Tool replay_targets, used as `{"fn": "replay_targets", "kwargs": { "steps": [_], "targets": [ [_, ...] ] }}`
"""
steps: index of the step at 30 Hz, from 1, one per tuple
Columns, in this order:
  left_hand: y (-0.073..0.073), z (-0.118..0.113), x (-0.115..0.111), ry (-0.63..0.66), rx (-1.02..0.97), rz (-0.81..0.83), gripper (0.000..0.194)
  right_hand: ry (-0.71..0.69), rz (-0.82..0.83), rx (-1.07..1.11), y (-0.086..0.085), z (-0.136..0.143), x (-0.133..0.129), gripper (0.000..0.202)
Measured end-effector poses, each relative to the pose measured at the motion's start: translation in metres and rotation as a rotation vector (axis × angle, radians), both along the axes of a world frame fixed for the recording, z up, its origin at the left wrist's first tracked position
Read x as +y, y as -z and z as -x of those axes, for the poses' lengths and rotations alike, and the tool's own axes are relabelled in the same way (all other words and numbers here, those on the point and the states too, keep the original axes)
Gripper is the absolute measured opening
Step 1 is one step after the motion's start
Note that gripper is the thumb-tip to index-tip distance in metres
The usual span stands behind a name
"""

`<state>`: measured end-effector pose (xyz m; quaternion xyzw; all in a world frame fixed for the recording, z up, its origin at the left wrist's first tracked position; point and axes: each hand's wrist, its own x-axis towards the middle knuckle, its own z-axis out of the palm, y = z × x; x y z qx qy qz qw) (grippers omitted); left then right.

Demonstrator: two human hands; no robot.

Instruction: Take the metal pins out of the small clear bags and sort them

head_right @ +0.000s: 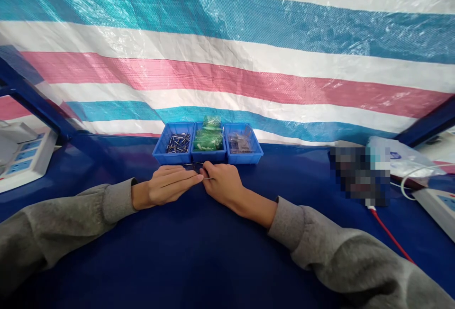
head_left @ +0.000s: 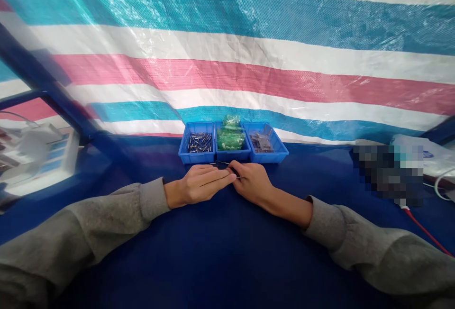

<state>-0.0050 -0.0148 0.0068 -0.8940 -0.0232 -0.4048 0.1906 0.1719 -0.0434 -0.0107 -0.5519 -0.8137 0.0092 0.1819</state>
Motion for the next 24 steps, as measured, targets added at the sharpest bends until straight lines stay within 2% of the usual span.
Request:
{"fn": "replay_targets", "kwargs": {
  "steps": [9, 15, 21, 24],
  "targets": [
    [-0.005, -0.001, 0.0, 0.102, 0.071, 0.004, 0.019, 0.023, 0.006, -0.006, 0.0, 0.001, 0.0, 0.023],
    [0.004, -0.005, 0.005, 0.013, -0.186, 0.148, 0.017, 0.031, -0.003, -0.009, -0.003, 0.001, -0.002, 0.022],
    [0.003, -0.008, 0.01, -0.109, -0.36, 0.338, 0.009, 0.023, -0.022, 0.01, -0.002, 0.001, -0.002, 0.023],
    [0.003, -0.007, 0.012, -0.158, -0.414, 0.382, 0.01, 0.021, -0.034, 0.024, -0.001, 0.0, -0.001, 0.022]
  ]
}}
